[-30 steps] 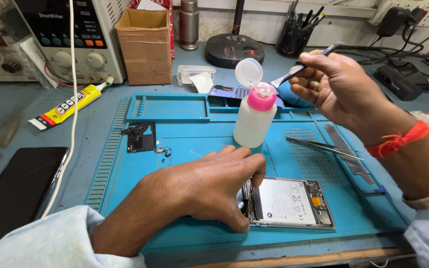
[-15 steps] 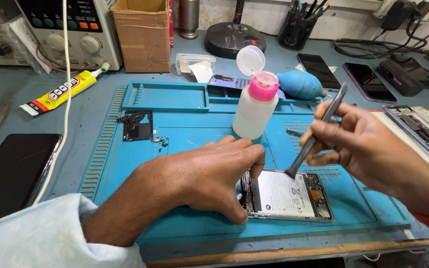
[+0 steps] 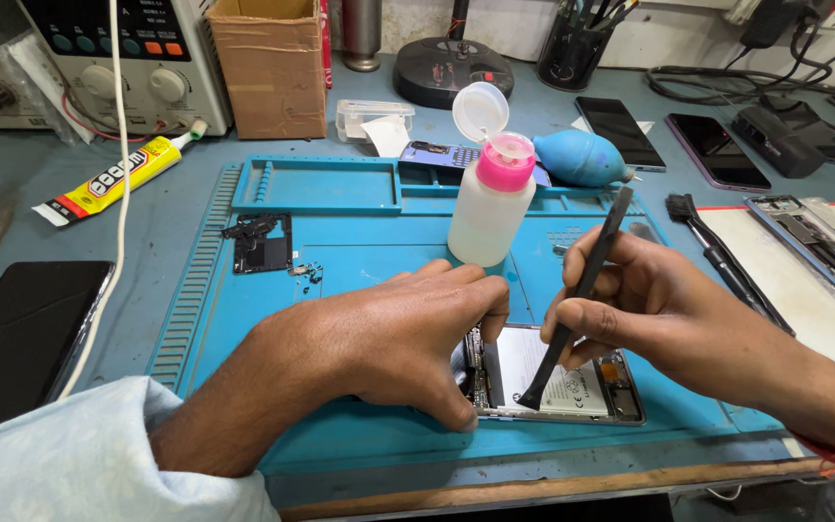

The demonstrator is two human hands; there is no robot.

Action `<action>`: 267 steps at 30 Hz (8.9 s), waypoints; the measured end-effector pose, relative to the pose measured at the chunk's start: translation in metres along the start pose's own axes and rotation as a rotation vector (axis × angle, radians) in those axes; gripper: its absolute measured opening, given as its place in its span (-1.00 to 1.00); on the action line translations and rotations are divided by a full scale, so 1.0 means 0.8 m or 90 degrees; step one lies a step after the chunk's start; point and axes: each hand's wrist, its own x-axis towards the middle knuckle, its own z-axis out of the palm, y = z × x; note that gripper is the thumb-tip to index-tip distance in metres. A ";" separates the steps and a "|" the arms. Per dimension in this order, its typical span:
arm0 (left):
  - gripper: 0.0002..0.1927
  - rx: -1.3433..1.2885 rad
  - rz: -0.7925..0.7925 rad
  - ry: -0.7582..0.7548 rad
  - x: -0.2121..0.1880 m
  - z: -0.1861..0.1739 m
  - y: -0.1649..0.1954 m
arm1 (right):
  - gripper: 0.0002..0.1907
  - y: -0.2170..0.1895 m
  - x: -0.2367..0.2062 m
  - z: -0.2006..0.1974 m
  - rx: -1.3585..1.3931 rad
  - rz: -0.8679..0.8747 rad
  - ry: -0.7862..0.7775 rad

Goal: The person pries the battery out of an opened smartphone on a blue repair mat, first lifting the battery edge with a metal pry tool, then dipping a black pry bar into a bottle of liquid and working it around the battery to loosen the adhesive, repeatedly reapplying liquid and prying along the battery edges.

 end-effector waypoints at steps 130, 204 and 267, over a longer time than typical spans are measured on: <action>-0.35 -0.083 -0.025 0.011 0.000 -0.012 -0.003 | -0.68 -0.059 0.042 0.036 -0.525 -0.137 0.103; -0.37 0.000 -0.016 0.010 0.002 -0.001 -0.003 | -0.85 0.008 -0.019 -0.041 0.062 -0.087 0.359; -0.27 -0.012 -0.024 0.004 0.002 -0.001 0.003 | -0.78 -0.072 0.007 -0.016 -0.142 -0.307 0.451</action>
